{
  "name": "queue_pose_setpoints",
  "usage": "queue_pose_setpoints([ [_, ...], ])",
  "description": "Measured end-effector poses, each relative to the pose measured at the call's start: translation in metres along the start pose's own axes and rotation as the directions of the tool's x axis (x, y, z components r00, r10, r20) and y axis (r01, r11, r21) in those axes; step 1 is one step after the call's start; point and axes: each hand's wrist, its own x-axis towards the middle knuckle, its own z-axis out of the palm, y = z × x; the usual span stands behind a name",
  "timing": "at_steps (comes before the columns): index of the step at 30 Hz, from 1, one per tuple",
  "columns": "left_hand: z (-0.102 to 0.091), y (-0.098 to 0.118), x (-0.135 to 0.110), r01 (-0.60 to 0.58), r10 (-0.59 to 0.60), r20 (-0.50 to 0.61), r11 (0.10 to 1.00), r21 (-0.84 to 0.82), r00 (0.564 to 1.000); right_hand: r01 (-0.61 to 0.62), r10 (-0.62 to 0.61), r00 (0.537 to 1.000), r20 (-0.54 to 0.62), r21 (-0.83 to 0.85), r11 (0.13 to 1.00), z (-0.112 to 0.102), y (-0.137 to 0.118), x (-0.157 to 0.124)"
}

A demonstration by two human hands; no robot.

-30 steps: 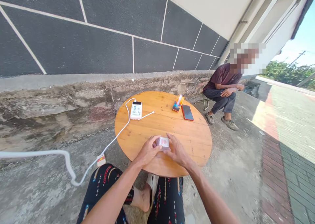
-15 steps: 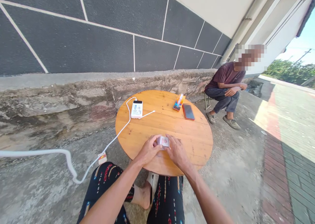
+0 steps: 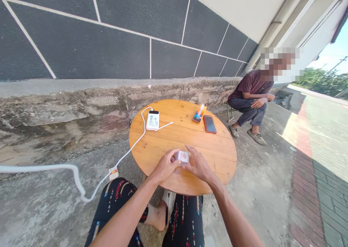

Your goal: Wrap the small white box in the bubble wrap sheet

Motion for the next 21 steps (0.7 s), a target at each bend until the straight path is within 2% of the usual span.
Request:
queue_pose_setpoints([
  [3, 0.000, 0.000, 0.000, 0.006, -0.006, 0.000, 1.000, 0.000, 1.000, 0.014, -0.014, 0.999, -0.032, 0.022, 1.000, 0.001, 0.003, 0.002],
  [9, 0.001, 0.001, 0.001, 0.017, -0.017, -0.006, 1.000, -0.004, 1.000, 0.041, -0.045, 0.997, -0.056, -0.076, 0.996, 0.002, 0.001, 0.000],
  [21, 0.000, -0.001, 0.000, 0.006, -0.005, 0.019, 0.998, -0.057, 1.000, 0.106, -0.123, 0.992, -0.029, -0.332, 0.937, 0.000, -0.030, -0.017],
])
